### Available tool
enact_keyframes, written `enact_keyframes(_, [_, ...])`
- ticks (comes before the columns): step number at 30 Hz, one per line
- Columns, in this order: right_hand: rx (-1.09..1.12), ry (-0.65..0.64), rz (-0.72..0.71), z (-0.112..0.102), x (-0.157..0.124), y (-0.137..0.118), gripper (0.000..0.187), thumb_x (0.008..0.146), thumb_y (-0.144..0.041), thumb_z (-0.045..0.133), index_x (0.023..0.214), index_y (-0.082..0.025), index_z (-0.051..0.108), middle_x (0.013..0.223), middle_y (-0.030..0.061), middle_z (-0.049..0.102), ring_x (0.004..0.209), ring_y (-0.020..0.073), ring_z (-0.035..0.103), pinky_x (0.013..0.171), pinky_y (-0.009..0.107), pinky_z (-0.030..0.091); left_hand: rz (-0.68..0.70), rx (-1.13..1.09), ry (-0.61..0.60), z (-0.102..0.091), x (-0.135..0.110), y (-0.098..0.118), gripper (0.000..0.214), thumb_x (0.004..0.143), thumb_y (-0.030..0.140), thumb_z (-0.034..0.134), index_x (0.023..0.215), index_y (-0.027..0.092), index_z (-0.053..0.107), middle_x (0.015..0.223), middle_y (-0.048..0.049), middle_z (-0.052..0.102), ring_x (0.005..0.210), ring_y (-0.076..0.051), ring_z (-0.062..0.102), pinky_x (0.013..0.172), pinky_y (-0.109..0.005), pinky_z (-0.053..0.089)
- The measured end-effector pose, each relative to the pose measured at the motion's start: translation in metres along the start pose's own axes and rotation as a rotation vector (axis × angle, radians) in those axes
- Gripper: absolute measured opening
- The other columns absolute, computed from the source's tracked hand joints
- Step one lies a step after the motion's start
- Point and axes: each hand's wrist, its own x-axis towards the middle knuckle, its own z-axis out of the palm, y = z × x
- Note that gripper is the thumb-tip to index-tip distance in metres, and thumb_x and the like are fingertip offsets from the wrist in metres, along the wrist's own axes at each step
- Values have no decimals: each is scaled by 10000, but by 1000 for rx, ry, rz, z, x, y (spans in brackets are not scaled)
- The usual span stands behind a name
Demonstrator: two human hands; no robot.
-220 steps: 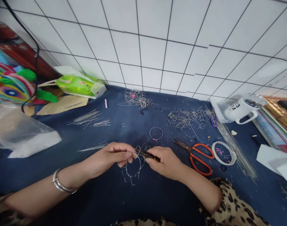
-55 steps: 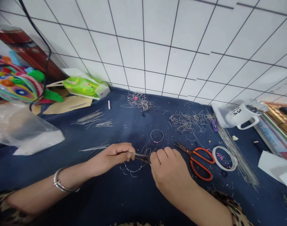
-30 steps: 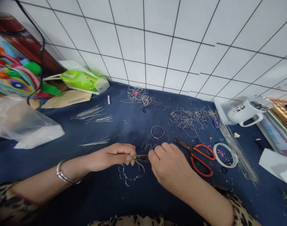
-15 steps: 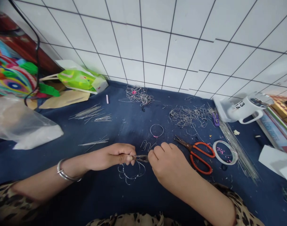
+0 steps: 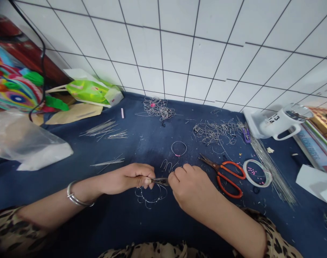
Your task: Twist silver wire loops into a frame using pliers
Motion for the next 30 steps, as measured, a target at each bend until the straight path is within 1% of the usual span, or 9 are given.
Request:
enact_keyframes(4, [30,-15,-3,2,0,1,50,793,-184,479,796,-183,530,720,19,509,679,159,399,577,285,266,16,24,-2,0,0,-1,278,922,287,389,868,129,611,815,-42,545,703,-112,509,661,-233,421])
enact_keyframes(8, [36,3,-13,5,0,2,66,794,-186,474,804,-178,538,719,22,514,679,155,402,574,278,277,31,19,6,0,0,-2,293,924,299,378,864,129,609,807,-42,542,687,-109,503,647,-228,420])
enact_keyframes(13, [37,35,-11,7,1,2,67,799,-172,472,791,-173,539,706,19,510,668,150,404,559,279,276,-19,-51,9,1,0,-2,289,923,304,384,858,136,610,813,-34,538,686,-103,511,614,-212,417])
enact_keyframes(17, [47,32,1,10,0,3,70,803,-170,472,796,-173,542,706,16,509,662,148,408,559,280,281,-45,-109,16,1,0,-1,274,916,300,405,847,132,611,824,-35,543,704,-106,515,627,-219,416])
enact_keyframes(20, [107,28,39,13,0,4,84,812,-179,465,821,-175,549,724,14,519,674,146,423,584,278,303,-75,-139,45,1,0,0,275,913,313,411,863,133,612,770,-21,529,666,-99,485,596,-214,392])
enact_keyframes(24, [258,25,121,16,1,3,106,840,-209,453,806,-171,546,717,5,527,682,126,454,621,254,333,-96,-139,87,0,0,1,249,900,322,441,919,140,610,727,-1,505,635,-92,440,582,-214,364])
enact_keyframes(27, [333,-16,170,14,1,3,105,836,-204,463,758,-172,526,692,-9,520,654,108,455,611,236,332,-93,-137,117,0,0,0,215,884,309,475,937,142,599,734,4,500,643,-91,429,587,-213,352])
enact_keyframes(30, [386,-58,207,13,2,3,99,827,-193,469,738,-176,508,693,-17,518,644,98,452,606,224,329,-91,-131,128,0,1,0,205,887,292,467,923,138,597,732,5,500,635,-89,427,582,-210,349])
